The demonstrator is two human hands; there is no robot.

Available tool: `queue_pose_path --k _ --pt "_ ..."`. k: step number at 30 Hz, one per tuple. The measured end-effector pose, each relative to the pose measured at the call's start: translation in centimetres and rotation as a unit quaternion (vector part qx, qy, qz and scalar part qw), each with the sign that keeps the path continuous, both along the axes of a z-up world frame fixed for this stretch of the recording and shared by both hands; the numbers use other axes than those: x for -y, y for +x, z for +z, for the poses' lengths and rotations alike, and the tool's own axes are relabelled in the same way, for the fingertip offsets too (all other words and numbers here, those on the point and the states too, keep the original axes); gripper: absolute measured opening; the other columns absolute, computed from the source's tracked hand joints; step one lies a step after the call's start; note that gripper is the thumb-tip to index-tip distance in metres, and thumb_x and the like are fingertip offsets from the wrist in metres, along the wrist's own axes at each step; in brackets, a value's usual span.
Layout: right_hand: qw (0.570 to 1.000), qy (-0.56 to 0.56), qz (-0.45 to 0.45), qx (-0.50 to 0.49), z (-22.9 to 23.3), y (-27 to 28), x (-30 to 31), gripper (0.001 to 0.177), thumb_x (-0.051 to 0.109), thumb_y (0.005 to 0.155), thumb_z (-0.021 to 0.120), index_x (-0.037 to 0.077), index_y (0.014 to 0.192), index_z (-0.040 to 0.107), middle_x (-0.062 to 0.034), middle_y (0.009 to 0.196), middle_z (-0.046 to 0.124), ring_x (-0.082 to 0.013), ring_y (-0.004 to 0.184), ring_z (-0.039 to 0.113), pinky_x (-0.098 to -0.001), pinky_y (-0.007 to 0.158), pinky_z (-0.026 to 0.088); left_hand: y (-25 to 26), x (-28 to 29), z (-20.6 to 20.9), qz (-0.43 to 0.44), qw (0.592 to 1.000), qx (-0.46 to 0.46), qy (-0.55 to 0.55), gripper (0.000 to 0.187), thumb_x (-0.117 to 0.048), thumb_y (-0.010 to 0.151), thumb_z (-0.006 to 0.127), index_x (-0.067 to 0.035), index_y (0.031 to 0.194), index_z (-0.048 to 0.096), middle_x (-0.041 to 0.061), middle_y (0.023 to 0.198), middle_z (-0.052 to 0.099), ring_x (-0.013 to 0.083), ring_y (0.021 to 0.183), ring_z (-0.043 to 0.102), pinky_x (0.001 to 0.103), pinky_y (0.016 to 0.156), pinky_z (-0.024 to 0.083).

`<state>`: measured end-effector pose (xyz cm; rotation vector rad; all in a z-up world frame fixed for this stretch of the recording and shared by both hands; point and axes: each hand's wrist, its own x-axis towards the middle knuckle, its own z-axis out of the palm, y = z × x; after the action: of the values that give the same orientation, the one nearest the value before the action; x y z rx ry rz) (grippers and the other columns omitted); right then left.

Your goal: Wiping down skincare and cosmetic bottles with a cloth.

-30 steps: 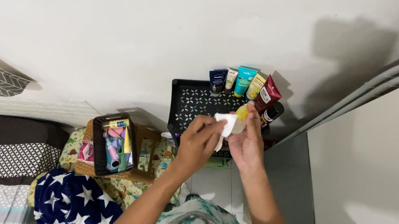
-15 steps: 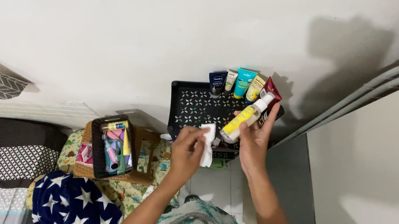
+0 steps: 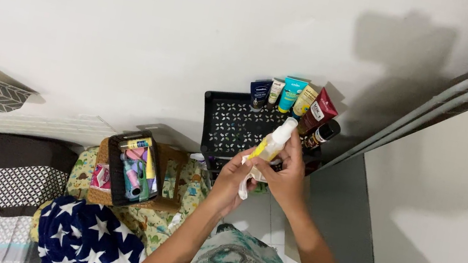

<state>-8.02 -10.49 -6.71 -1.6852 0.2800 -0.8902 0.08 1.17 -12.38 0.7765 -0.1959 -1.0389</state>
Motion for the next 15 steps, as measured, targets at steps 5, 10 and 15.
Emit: queue_pose_path --k 5,10,15 --pt "0.997 0.043 0.055 0.039 -1.0 0.1 2.0 0.079 -0.002 0.095 0.071 0.000 0.162 0.031 -0.0136 0.135 0.060 -0.0184 0.122 0.061 -0.0337 0.103 0.053 0.9 -0.3 -0.6 -0.042 0.996 -0.049 -0.055 0.044 -0.032 0.108 0.055 -0.006 0.144 0.054 0.007 0.107 0.070 0.0075 0.077 0.063 0.020 0.060 0.050" --pt "0.983 0.048 0.170 0.048 5.1 -0.4 5.4 0.056 0.003 0.106 0.056 0.001 0.159 0.039 -0.0140 0.144 0.064 -0.0167 0.128 0.061 -0.0329 0.113 0.050 1.5 -1.1 0.7 -0.100 0.991 -0.070 -0.060 0.051 -0.042 0.107 0.055 -0.005 0.142 0.055 0.012 0.099 0.071 0.0094 0.065 0.061 0.020 0.051 0.048" --pt "0.967 -0.036 0.247 -0.058 10.3 -0.2 6.9 0.044 -0.004 0.102 0.061 0.000 0.145 0.055 -0.0142 0.136 0.068 -0.0176 0.122 0.065 -0.0330 0.101 0.058 1.9 -1.3 2.1 -0.178 0.975 -0.119 -0.063 0.049 -0.051 0.107 0.048 -0.007 0.128 0.052 0.008 0.087 0.063 0.0083 0.061 0.053 0.020 0.049 0.039"
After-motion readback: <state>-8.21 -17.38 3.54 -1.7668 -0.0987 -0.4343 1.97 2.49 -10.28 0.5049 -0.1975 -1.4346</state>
